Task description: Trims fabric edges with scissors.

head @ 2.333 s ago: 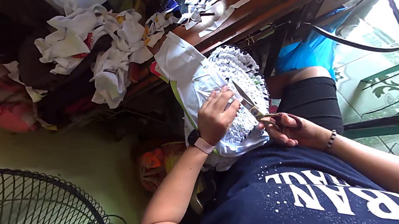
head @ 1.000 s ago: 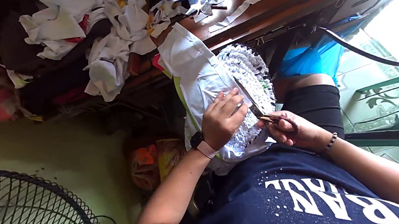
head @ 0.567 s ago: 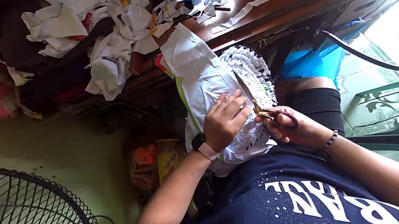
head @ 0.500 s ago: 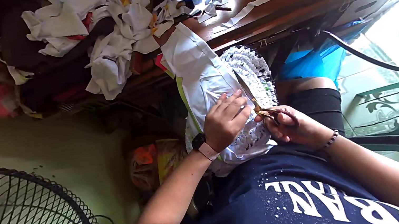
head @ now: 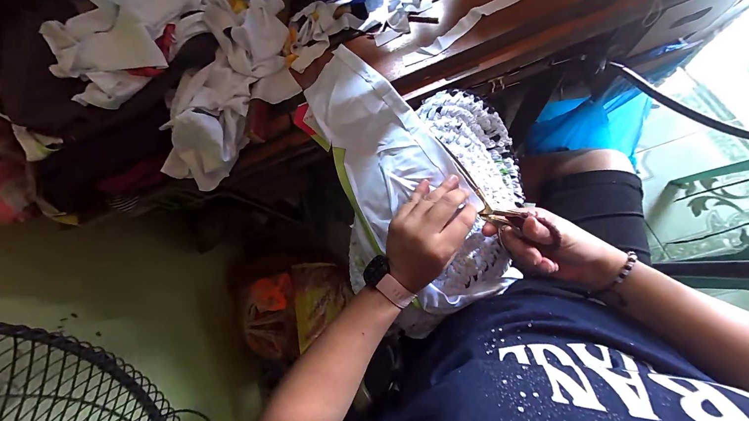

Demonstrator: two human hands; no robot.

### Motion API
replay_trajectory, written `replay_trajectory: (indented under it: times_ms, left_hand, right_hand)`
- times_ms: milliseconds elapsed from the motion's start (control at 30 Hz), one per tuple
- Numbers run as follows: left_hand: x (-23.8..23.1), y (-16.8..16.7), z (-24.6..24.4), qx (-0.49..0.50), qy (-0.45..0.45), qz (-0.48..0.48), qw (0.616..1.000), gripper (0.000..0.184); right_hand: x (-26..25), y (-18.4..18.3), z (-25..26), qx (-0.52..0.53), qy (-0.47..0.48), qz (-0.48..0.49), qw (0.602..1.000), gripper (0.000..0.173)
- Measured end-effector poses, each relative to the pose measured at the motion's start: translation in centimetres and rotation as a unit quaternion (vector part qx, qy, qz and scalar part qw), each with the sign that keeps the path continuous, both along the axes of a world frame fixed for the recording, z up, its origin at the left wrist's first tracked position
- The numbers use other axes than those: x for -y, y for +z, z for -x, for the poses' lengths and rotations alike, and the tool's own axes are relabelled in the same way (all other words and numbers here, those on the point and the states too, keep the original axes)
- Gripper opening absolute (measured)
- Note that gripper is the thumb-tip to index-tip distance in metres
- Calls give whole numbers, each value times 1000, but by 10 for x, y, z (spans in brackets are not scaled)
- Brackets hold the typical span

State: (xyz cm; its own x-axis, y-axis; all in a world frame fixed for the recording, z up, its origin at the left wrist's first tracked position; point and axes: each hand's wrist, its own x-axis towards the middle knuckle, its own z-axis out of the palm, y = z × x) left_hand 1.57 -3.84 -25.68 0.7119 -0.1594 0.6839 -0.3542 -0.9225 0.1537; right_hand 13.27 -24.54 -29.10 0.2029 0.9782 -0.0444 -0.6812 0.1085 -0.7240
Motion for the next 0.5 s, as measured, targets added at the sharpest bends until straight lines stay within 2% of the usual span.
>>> replay_trajectory:
  times_ms: [167, 233, 367, 500]
  left_hand:
    - [1, 5, 1, -1, -5, 7, 1000, 13]
    - [2, 14, 0, 4, 4, 24, 1000, 19]
    - [-6, 32, -9, -41, 81, 29, 995, 41]
    - [-12, 25, -17, -78, 126, 25, 989, 41]
  right_hand:
    - [2, -3, -1, -43, 16, -10, 999, 52]
    - [2, -3, -1, -50, 21, -13, 998, 52]
    - [2, -2, 0, -58, 22, -13, 998, 53]
    - [3, 2, 0, -72, 26, -17, 997, 53]
